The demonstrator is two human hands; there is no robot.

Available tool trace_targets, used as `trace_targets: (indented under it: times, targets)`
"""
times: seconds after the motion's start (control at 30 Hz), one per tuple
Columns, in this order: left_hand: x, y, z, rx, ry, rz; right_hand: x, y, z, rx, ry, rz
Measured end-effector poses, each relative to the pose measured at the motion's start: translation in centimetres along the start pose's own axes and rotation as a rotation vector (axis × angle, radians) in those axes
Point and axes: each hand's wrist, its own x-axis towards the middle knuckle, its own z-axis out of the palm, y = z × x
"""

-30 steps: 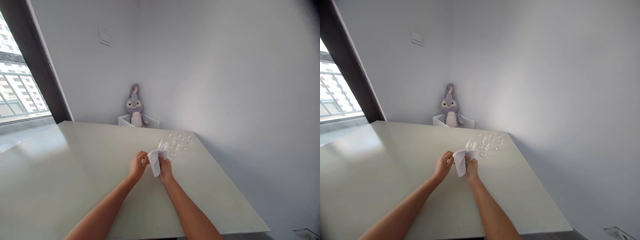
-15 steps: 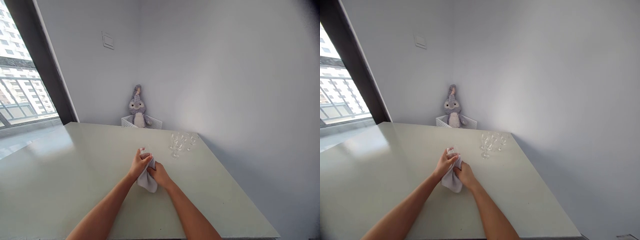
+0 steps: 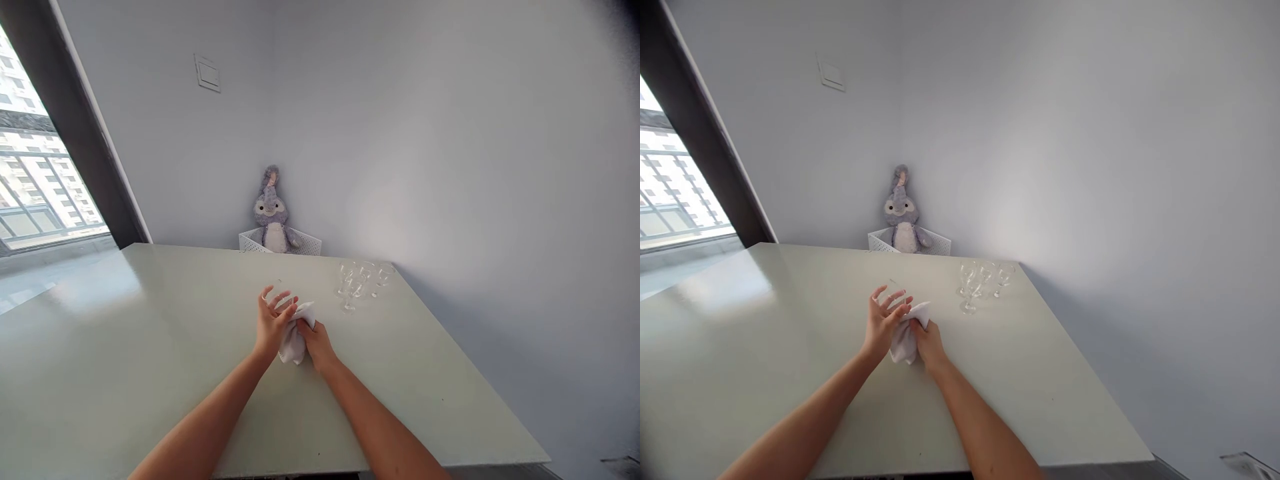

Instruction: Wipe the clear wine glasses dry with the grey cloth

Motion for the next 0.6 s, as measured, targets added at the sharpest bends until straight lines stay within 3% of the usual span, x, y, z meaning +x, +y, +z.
trace_targets:
  times: [0.1, 0.23, 0.3, 0.37, 0.47, 0.6]
  targets:
    - [0.2, 0.4, -0.2, 0.042, 0.002, 0.098, -0.3, 0.6, 0.4, -0.107, -0.068, -0.004]
    - [1.2, 1.2, -1.4, 0.063, 0.131, 0.287, -1.3, -0.1, -0.1, -0.570, -0.200, -0.291]
    - [1.6, 1.6, -2.0, 0.078, 0.182, 0.360, -1.6, -1.0, -0.6, -0.760, -0.175, -0.393]
    - [1.6, 1.6, -2.2, 0.108, 0.193, 0.409, -1.7, -1.8, -1.3, -0.852, -0.055, -0.443]
    - [0.9, 0.7, -1.6, 0.194, 0.108, 0.458, -1.4, -2.4, -2.0, -0.843, 0.167, -0.535]
    - [-0.9, -1.6, -0.2, 0.334, -0.199, 0.575, -1.0, -1.8, -2.1, -0.841, 0.175, -0.641]
